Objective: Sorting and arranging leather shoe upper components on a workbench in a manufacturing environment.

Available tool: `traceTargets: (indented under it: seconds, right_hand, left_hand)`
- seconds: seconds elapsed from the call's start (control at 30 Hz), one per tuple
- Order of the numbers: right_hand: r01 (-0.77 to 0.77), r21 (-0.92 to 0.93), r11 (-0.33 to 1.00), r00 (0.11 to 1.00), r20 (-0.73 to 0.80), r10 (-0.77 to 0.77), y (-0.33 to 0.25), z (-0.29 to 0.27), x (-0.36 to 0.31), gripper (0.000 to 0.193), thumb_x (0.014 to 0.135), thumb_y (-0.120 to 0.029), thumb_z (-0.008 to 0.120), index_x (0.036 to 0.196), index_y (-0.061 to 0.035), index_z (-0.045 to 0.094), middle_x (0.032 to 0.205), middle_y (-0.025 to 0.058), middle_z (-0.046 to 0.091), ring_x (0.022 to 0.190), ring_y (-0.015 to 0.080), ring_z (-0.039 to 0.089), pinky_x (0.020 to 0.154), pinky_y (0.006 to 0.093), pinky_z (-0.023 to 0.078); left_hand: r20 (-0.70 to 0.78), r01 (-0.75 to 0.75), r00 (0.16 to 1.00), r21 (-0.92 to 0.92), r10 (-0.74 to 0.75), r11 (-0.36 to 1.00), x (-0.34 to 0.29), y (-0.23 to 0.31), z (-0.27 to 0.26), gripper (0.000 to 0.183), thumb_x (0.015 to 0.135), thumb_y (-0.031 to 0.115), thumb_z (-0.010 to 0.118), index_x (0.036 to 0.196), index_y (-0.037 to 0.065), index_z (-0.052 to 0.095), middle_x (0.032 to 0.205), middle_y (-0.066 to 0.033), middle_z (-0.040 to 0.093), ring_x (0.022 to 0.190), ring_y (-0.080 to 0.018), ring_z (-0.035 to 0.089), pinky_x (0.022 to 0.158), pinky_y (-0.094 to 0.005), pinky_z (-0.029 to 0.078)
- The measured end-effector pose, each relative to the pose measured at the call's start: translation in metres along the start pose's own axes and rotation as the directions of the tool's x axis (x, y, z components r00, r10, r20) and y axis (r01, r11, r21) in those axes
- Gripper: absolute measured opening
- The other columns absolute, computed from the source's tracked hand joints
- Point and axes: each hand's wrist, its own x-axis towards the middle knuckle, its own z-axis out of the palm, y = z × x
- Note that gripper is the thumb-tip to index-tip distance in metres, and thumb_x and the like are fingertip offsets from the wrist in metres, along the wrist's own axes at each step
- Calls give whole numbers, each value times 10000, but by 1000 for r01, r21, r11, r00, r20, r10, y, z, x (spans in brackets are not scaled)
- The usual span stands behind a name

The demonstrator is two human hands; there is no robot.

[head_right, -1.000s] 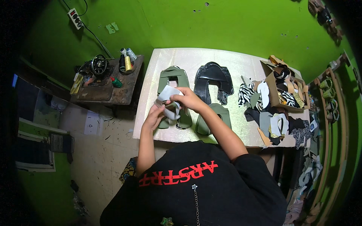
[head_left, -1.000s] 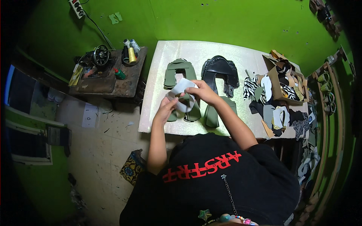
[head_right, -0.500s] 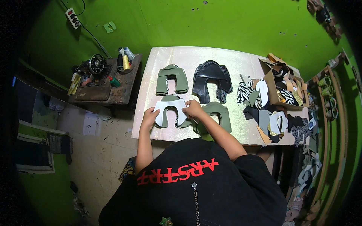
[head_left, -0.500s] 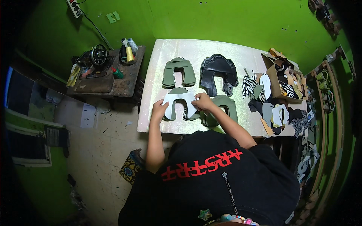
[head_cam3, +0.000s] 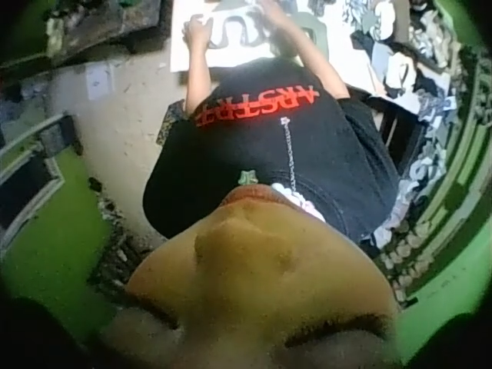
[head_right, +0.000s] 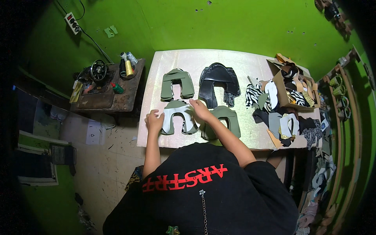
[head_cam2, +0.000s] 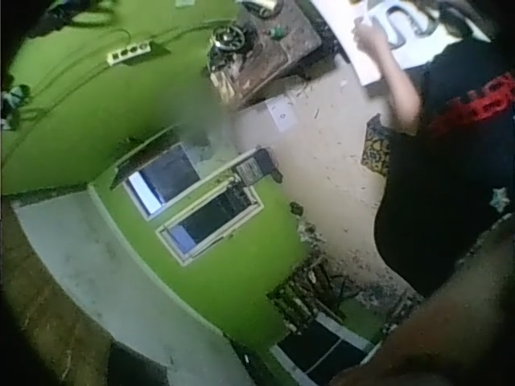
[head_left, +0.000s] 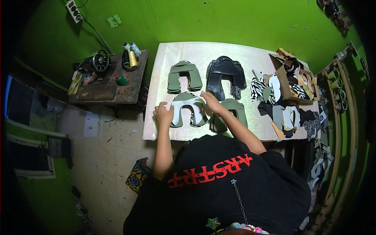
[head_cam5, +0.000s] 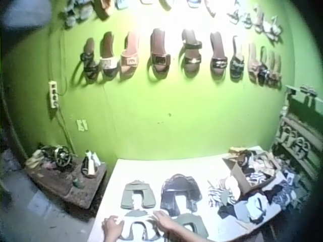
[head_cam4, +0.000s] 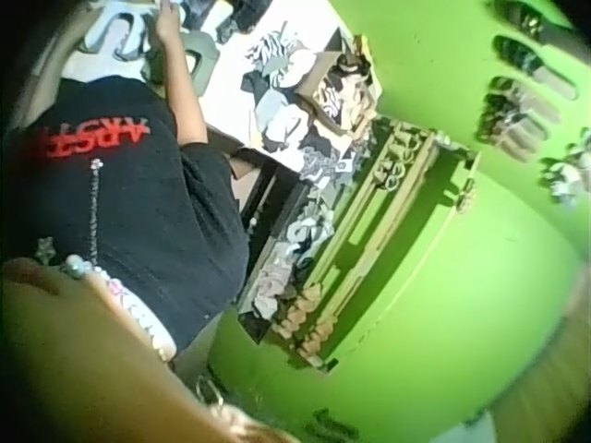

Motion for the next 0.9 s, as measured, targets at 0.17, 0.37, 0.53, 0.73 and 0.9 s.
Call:
traceTargets:
  seconds: [0.17, 0.37, 0.53, 0.73, 0.9]
  right_hand:
    - [-430, 489, 759, 891, 363, 272, -42, -2, -18, 338, 867, -208, 413, 1150, -24, 434, 946, 129, 525, 757, 203, 582, 651, 322, 489]
    - [-19, 60, 998, 977, 211, 6, -37, 3, -18, 455, 681, -5, 621, 1106, -19, 462, 892, 114, 560, 677, 143, 583, 580, 250, 480]
    - [-17, 94, 995, 964, 267, -9, -51, 4, -19, 417, 659, -47, 693, 1031, -9, 510, 763, 67, 594, 595, 116, 574, 499, 238, 464]
    - [-38, -40, 998, 952, 301, 48, -41, 5, 2, 202, 676, -64, 677, 829, 39, 593, 633, 63, 608, 531, 125, 587, 482, 242, 461]
    - [122, -345, 931, 987, 140, -78, -40, 21, 5, 192, 660, -152, 682, 712, 24, 623, 618, 112, 608, 541, 187, 595, 544, 304, 470]
  left_hand:
    - [275, 23, 946, -585, 171, 811, 4, 10, -10, 301, 777, 243, 605, 965, 11, 564, 861, -95, 615, 776, -159, 571, 668, -281, 449]
    - [691, 444, 681, -652, 241, 615, -2, 40, -18, 304, 852, 292, 540, 1007, 32, 519, 826, -39, 610, 655, -85, 569, 511, -188, 411]
    - [630, 383, 724, -707, 283, 595, -1, 36, -14, 252, 794, 169, 628, 962, 24, 509, 700, -25, 573, 618, -90, 578, 477, -175, 403]
    - [473, 291, 867, -737, 158, 610, 13, 3, 5, 184, 739, 93, 666, 828, 36, 516, 674, -21, 566, 523, -68, 501, 449, -186, 377]
    - [393, 252, 917, -703, 67, 665, 17, -19, 24, 164, 726, 50, 653, 830, 22, 529, 663, -32, 569, 524, -80, 516, 447, -193, 391]
